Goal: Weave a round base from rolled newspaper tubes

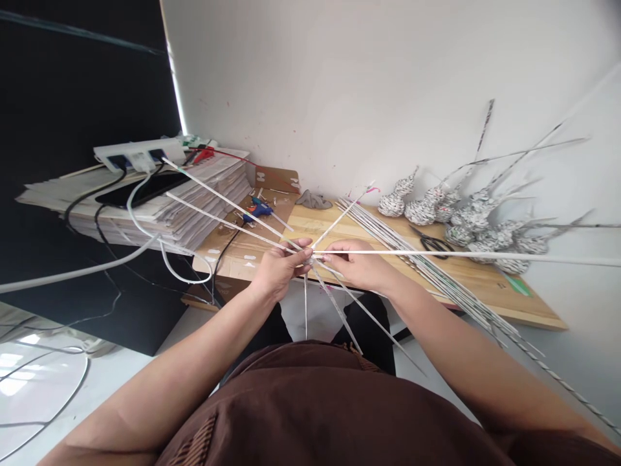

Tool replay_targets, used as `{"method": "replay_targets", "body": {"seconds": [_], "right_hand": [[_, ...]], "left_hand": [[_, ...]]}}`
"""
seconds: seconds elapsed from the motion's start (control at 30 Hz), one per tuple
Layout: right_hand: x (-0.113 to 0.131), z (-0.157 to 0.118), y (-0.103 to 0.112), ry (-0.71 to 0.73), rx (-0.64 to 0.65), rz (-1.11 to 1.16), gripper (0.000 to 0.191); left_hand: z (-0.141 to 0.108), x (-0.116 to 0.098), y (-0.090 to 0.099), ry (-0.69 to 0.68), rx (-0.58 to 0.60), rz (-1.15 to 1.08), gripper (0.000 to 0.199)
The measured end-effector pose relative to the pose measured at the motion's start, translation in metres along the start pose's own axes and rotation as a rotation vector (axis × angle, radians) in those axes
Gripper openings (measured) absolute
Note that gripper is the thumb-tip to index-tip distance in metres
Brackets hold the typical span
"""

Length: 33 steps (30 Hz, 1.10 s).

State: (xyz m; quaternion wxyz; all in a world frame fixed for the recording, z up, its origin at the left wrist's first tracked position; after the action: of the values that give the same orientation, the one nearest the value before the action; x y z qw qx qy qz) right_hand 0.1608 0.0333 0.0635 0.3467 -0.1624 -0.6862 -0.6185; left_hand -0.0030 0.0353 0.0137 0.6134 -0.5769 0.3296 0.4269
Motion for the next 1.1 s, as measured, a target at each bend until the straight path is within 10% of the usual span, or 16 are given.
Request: {"method": "replay_targets", "body": {"seconds": [0.37,0.57,0.73,0.9,1.03,1.1], "right_hand": [[0.016,-0.001,0.013,0.244,-0.319,-0.434,0.020],[0.007,-0.020,0.018,0.147,-0.623,-0.367,0.015],[0.015,-0.054,0.013,0.012,-0.494,-0.503,0.040],[0.036,-0.087,0.017,0.144,-0.629,-0.439,0.026],[0.034,-0.082,-0.007,0.205,-0.269,-0.309,0.026],[0.025,-0.071,-0.015,0.182,-0.307,-0.309,0.030]], "left_hand": [[-0.002,0.001,-0.003,0.067,0.107,-0.009,0.040],[0.003,-0.001,-0.001,0.025,0.025,-0.090,0.028],[0.006,-0.006,-0.001,-0.019,-0.070,-0.148,0.025],[0.006,-0.010,-0.004,-0.053,-0.142,-0.163,0.024],[0.007,-0.012,-0.010,-0.081,-0.150,-0.199,0.022],[0.007,-0.014,-0.013,-0.080,-0.149,-0.228,0.020]]}}
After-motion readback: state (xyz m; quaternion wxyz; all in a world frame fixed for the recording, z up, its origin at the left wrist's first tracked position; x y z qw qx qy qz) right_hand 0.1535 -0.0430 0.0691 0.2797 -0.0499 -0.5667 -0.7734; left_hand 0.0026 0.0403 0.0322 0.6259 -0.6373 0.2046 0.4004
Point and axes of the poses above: each hand's wrist, its own z-axis towards the middle knuckle, its own y-axis out of the back of the hand, x = y × z, the point moved 4 cm from there along z, towards the middle knuckle, and after that the axes turned 14 degrees about -y, right-handed, at the moved point
